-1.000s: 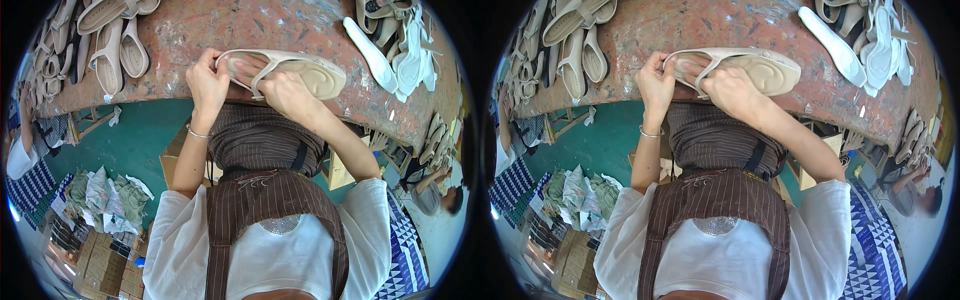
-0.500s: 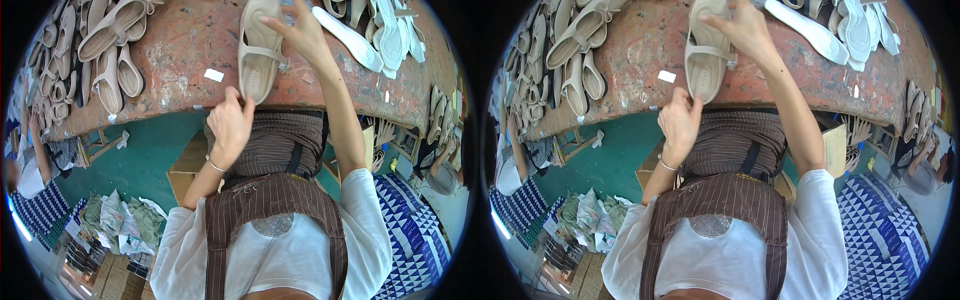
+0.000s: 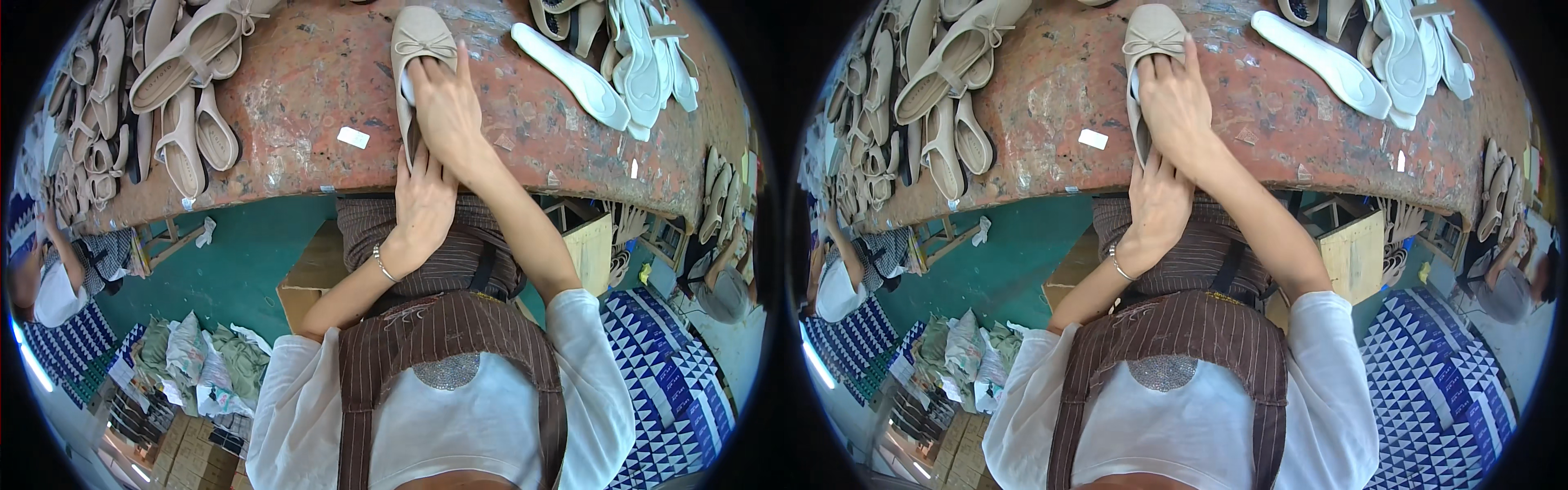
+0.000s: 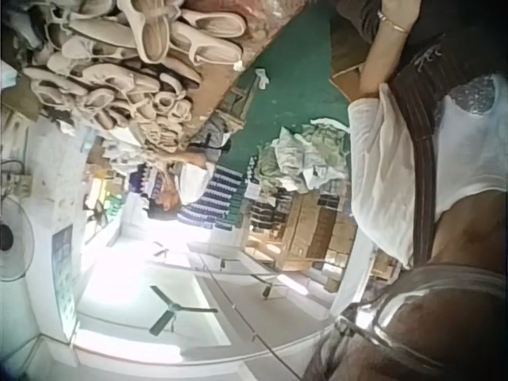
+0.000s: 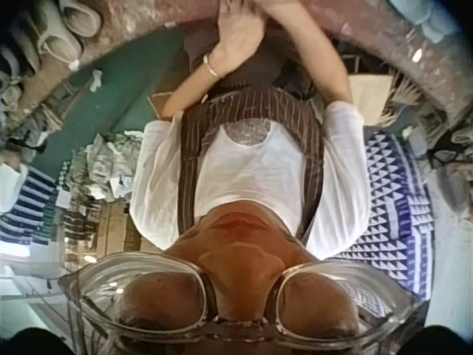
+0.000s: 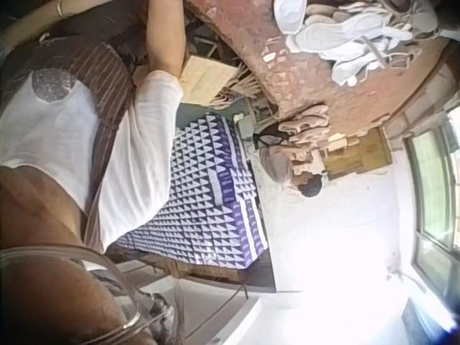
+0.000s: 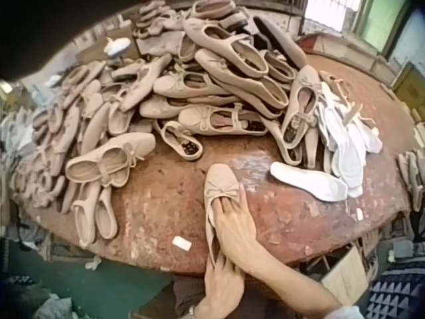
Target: The person repeatedly picks up shoes and insoles from the workbench, inserts an insole into each shoe, and presses and smooths it into place by hand.
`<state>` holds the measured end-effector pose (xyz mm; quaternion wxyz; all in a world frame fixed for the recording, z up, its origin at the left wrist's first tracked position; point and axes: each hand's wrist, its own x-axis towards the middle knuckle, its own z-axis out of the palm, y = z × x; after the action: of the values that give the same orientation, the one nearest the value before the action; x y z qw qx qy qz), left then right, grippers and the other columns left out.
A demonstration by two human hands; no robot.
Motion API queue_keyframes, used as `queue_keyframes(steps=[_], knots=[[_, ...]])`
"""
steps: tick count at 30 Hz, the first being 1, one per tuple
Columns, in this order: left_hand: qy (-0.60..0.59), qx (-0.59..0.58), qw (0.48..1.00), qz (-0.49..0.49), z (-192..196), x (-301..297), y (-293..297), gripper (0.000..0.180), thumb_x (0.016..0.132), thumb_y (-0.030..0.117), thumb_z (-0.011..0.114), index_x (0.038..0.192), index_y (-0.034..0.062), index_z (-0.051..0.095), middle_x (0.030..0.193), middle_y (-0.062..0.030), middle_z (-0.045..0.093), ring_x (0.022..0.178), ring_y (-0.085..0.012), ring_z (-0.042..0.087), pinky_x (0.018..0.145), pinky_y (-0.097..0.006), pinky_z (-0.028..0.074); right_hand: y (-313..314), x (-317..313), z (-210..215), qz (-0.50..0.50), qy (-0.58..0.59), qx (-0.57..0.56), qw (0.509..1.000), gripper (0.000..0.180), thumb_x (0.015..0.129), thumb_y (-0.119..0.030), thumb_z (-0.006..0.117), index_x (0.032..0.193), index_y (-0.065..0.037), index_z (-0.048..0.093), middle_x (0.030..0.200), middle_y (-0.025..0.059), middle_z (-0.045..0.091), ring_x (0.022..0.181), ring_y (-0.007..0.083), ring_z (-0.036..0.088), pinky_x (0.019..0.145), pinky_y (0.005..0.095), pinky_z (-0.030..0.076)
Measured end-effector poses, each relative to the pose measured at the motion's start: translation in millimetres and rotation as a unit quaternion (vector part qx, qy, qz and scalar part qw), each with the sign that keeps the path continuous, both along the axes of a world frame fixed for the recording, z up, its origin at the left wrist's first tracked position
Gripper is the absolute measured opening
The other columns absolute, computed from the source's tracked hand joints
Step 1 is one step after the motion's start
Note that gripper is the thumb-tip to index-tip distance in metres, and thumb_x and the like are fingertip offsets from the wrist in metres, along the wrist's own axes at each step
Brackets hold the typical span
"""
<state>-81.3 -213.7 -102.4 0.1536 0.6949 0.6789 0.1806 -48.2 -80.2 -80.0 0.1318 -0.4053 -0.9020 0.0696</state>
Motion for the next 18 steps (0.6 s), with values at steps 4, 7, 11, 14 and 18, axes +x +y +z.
queue_keyframes(steps=[4, 7, 11, 14, 18], knots=[[-0.006, 0.008, 1.0, 0.004, -2.6, -2.0, -6.7, 0.052, 0.086, 0.014, 0.057, 0.135, -0.0002, 0.054, 0.139, -0.021, 0.05, 0.138, -0.0381, 0.037, 0.111, -0.063, 0.029, -16.8, 8.6, 10.9, 0.024, 0.043, 0.014, 0.999, 0.038, 0.078, 0.005, 0.052, 0.116, 0.009, 0.056, 0.115, 0.0259, 0.062, 0.114, 0.0378, 0.06, 0.118, 0.056, 0.022], [0.0, 0.021, 1.0, 0.017, -6.2, 5.3, -3.7, 0.048, 0.086, 0.016, 0.057, 0.131, -0.0003, 0.059, 0.134, -0.021, 0.054, 0.138, -0.037, 0.038, 0.111, -0.062, 0.029, -36.2, 21.2, -8.6, 0.014, 0.03, 0.056, 0.998, 0.049, 0.08, 0.0, 0.054, 0.127, 0.014, 0.05, 0.125, 0.0297, 0.059, 0.121, 0.0382, 0.057, 0.117, 0.0517, 0.026], [0.049, 0.016, 0.999, 0.0, 5.0, 0.2, 1.1, 0.041, 0.082, 0.015, 0.062, 0.119, -0.0008, 0.065, 0.121, -0.0195, 0.06, 0.126, -0.035, 0.048, 0.107, -0.058, 0.036, 11.9, -8.1, 13.9, -0.008, -0.092, -0.015, 0.996, 0.023, 0.08, -0.003, 0.055, 0.101, 0.007, 0.06, 0.099, 0.0198, 0.066, 0.101, 0.0294, 0.066, 0.115, 0.0491, 0.031], [0.033, 0.07, 0.997, 0.026, -6.8, -4.1, -4.7, 0.04, 0.08, 0.018, 0.065, 0.116, 0.0025, 0.068, 0.121, -0.016, 0.062, 0.12, -0.0326, 0.054, 0.107, -0.054, 0.037, -23.9, 7.4, 3.3, 0.0, 0.002, 0.125, 0.992, 0.039, 0.081, -0.004, 0.056, 0.113, 0.017, 0.058, 0.11, 0.0283, 0.066, 0.109, 0.0398, 0.064, 0.115, 0.0505, 0.03], [0.041, 0.032, 0.998, -0.021, -4.3, -2.2, -1.1, 0.053, 0.081, 0.02, 0.065, 0.13, 0.001, 0.058, 0.125, -0.0177, 0.059, 0.132, -0.0351, 0.045, 0.111, -0.057, 0.033, -13.8, 4.6, 9.9, -0.01, 0.05, 0.104, 0.993, 0.03, 0.083, -0.006, 0.052, 0.107, 0.01, 0.06, 0.1, 0.0253, 0.066, 0.1, 0.0377, 0.065, 0.115, 0.0486, 0.031]])
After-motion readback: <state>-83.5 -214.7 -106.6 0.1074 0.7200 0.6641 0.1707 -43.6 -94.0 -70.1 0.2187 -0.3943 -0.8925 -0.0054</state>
